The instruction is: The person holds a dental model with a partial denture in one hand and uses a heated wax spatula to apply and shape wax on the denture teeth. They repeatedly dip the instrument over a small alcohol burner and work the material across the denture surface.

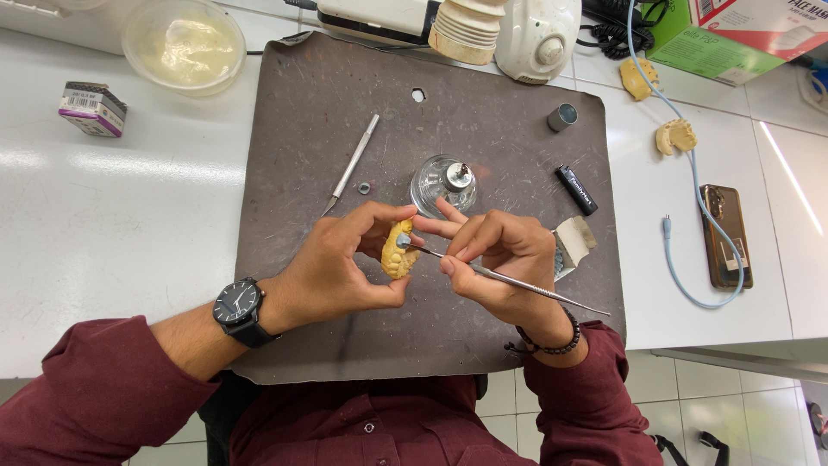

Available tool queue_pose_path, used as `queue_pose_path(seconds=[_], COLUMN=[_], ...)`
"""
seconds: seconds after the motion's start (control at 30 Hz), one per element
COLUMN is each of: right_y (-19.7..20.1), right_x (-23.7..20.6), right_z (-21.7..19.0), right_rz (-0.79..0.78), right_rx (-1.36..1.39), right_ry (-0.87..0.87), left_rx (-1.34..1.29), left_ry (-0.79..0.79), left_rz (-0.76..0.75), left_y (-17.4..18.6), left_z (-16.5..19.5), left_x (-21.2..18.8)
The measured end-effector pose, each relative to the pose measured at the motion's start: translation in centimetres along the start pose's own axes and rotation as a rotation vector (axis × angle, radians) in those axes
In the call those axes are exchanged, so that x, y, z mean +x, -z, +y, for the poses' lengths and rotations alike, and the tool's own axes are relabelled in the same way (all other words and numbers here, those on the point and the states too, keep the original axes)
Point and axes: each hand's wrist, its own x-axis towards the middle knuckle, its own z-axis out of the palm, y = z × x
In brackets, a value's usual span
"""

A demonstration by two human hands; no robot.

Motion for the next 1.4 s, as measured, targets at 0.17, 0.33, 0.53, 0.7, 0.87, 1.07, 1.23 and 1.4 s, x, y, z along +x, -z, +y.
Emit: queue_pose_path(seconds=[0.17, 0.33, 0.53, 0.7, 0.87, 1.07, 1.23, 1.4], right_y=[-0.06, -0.07, 0.03, 0.07, 0.07, 0.09, -0.03, 0.05], right_x=[0.05, 0.09, 0.01, -0.08, -0.09, 0.1, 0.03, -0.04], right_z=[-0.09, -0.01, 0.09, 0.05, 0.0, -0.18, -0.06, 0.07], right_rz=[-0.006, 0.006, 0.026, 0.029, 0.023, 0.002, 0.013, 0.028], right_rx=[-0.014, -0.013, 0.01, 0.009, -0.003, -0.03, -0.03, -0.007], right_ry=[0.004, -0.001, -0.005, -0.015, -0.013, -0.004, -0.002, -0.015], left_rx=[0.01, 0.0, 0.01, -0.006, 0.003, -0.012, 0.0, 0.02], left_ry=[-0.008, 0.001, 0.015, -0.008, 0.001, -0.003, -0.003, -0.007], left_rz=[0.001, 0.004, -0.002, -0.002, -0.003, -0.003, -0.008, -0.01], left_y=[0.05, 0.02, -0.2, -0.2, -0.23, 0.01, -0.07, -0.05], left_z=[-0.12, -0.02, 0.06, -0.01, 0.0, 0.09, -0.04, -0.09], left_x=[-0.01, -0.06, 0.01, -0.01, -0.02, 0.12, 0.06, 0.03])
